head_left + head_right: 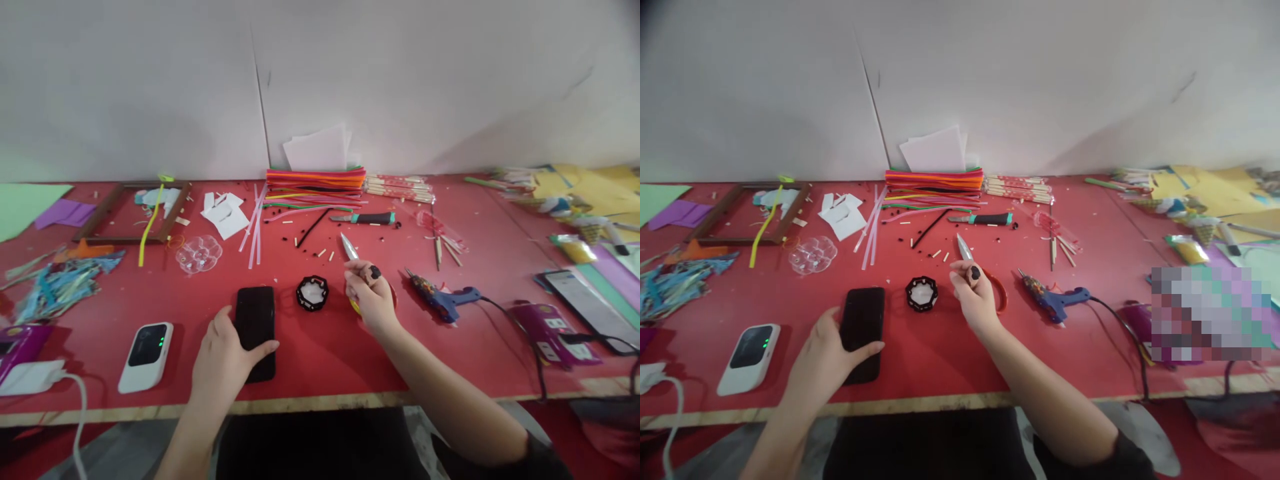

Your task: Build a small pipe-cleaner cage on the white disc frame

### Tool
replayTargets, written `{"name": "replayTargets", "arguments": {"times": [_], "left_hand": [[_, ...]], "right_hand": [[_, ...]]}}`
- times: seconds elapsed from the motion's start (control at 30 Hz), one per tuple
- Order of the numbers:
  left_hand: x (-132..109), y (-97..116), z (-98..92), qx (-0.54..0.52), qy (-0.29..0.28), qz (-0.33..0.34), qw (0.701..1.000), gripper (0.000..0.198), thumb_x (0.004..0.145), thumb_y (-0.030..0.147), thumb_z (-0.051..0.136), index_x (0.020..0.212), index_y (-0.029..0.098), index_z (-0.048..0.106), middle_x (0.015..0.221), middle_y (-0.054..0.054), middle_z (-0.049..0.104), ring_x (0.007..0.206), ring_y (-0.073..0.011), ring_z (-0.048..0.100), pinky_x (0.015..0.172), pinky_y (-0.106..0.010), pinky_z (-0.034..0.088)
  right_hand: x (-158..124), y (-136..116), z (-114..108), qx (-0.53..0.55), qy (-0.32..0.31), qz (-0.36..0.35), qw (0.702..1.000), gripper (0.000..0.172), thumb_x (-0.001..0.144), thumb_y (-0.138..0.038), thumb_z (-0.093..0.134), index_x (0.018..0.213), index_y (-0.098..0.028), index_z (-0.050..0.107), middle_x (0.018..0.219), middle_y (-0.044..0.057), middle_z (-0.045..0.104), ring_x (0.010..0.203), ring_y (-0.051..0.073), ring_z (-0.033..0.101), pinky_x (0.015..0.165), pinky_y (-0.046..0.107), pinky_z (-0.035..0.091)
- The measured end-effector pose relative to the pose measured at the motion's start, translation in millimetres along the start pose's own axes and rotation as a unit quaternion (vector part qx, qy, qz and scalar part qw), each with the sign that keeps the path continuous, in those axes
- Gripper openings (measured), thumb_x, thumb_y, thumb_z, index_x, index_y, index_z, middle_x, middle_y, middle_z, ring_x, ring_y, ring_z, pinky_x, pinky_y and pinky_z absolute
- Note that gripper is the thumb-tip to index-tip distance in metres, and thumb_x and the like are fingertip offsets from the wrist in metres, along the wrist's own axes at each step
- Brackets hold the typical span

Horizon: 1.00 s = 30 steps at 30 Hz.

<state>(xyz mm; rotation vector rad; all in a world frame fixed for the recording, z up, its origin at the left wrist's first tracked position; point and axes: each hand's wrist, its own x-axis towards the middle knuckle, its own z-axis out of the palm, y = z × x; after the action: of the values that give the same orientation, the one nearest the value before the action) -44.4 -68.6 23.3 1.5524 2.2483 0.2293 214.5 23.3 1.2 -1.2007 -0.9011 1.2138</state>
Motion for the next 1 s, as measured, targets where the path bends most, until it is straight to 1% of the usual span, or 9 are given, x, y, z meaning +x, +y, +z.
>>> {"name": "replayTargets", "arguments": {"times": [0.13, 0.2, 0.27, 0.43, 0.5, 0.6, 0.67, 0.77, 1.0], "left_hand": [[8, -2, -3.4, -0.2, -0.033, -0.093, 0.975, 0.086, 0.064, 0.058, 0.09, 0.131, 0.013, 0.061, 0.126, -0.028, 0.073, 0.123, -0.0549, 0.067, 0.096, -0.064, 0.055], [12, -6, -0.4, -0.412, -0.01, -0.138, 0.9, 0.063, 0.056, 0.048, 0.097, 0.105, 0.018, 0.071, 0.104, -0.02, 0.08, 0.116, -0.0509, 0.072, 0.096, -0.06, 0.057], [16, -11, 3.9, -0.506, -0.011, -0.149, 0.849, 0.052, 0.062, 0.049, 0.095, 0.098, 0.018, 0.073, 0.095, -0.014, 0.082, 0.104, -0.0428, 0.078, 0.09, -0.053, 0.063], [24, -25, 12.7, -0.667, -0.023, -0.135, 0.732, 0.053, 0.085, 0.03, 0.072, 0.138, 0.027, 0.066, 0.117, -0.009, 0.082, 0.113, -0.0344, 0.078, 0.103, -0.056, 0.06], [26, -35, 15.8, -0.78, -0.108, -0.086, 0.61, 0.066, 0.094, 0.024, 0.062, 0.157, 0.037, 0.05, 0.143, -0.008, 0.073, 0.13, -0.0339, 0.07, 0.116, -0.061, 0.049], [32, -49, 20.3, -0.828, -0.208, -0.052, 0.518, 0.065, 0.103, 0.062, 0.049, 0.162, 0.036, 0.046, 0.154, -0.011, 0.064, 0.13, -0.0339, 0.07, 0.113, -0.057, 0.052], [37, -54, 22.1, -0.828, -0.232, -0.055, 0.508, 0.074, 0.1, 0.073, 0.045, 0.16, 0.031, 0.051, 0.15, -0.013, 0.068, 0.118, -0.0305, 0.075, 0.105, -0.051, 0.059], [41, -52, 21.9, -0.815, -0.232, -0.026, 0.53, 0.072, 0.102, 0.069, 0.044, 0.161, 0.027, 0.05, 0.15, -0.016, 0.067, 0.118, -0.0284, 0.074, 0.105, -0.048, 0.058], [33, -35, 12.5, -0.812, -0.21, -0.075, 0.539, 0.065, 0.105, 0.058, 0.046, 0.163, 0.03, 0.046, 0.151, -0.015, 0.067, 0.134, -0.036, 0.067, 0.112, -0.06, 0.051]], "right_hand": [[0, 3, -2, -0.006, -0.004, -0.006, 1.0, 0.026, 0.076, -0.039, 0.077, 0.093, -0.023, 0.064, 0.06, -0.01, 0.044, 0.048, 0.008, 0.036, 0.047, 0.024, 0.027], [0, 5, -4, -0.008, -0.007, -0.011, 1.0, 0.025, 0.078, -0.04, 0.076, 0.093, -0.024, 0.064, 0.061, -0.01, 0.044, 0.049, 0.008, 0.037, 0.047, 0.024, 0.028], [-1, 6, -5, -0.007, -0.01, -0.018, 1.0, 0.024, 0.08, -0.041, 0.075, 0.094, -0.024, 0.064, 0.061, -0.009, 0.043, 0.05, 0.009, 0.038, 0.048, 0.025, 0.029], [-3, 8, -6, -0.001, -0.015, -0.034, 0.999, 0.023, 0.082, -0.04, 0.075, 0.095, -0.024, 0.065, 0.063, -0.009, 0.044, 0.051, 0.009, 0.038, 0.05, 0.025, 0.031], [-2, 7, -5, 0.003, -0.015, -0.037, 0.999, 0.023, 0.082, -0.04, 0.075, 0.095, -0.024, 0.065, 0.063, -0.009, 0.043, 0.052, 0.009, 0.038, 0.05, 0.025, 0.032], [0, 7, -3, 0.008, -0.012, -0.042, 0.999, 0.021, 0.081, -0.039, 0.075, 0.094, -0.024, 0.066, 0.062, -0.009, 0.043, 0.051, 0.009, 0.038, 0.05, 0.025, 0.032], [1, 5, -2, 0.01, -0.007, -0.047, 0.999, 0.021, 0.08, -0.039, 0.075, 0.092, -0.024, 0.066, 0.062, -0.009, 0.043, 0.051, 0.009, 0.037, 0.049, 0.025, 0.032], [0, 3, -1, 0.013, 0.001, -0.06, 0.998, 0.023, 0.077, -0.04, 0.076, 0.09, -0.024, 0.066, 0.063, -0.008, 0.046, 0.051, 0.009, 0.039, 0.049, 0.025, 0.033], [2, 1, 0, 0.007, 0.012, -0.081, 0.997, 0.024, 0.075, -0.041, 0.076, 0.087, -0.023, 0.065, 0.061, -0.009, 0.046, 0.05, 0.009, 0.041, 0.049, 0.026, 0.034]]}}
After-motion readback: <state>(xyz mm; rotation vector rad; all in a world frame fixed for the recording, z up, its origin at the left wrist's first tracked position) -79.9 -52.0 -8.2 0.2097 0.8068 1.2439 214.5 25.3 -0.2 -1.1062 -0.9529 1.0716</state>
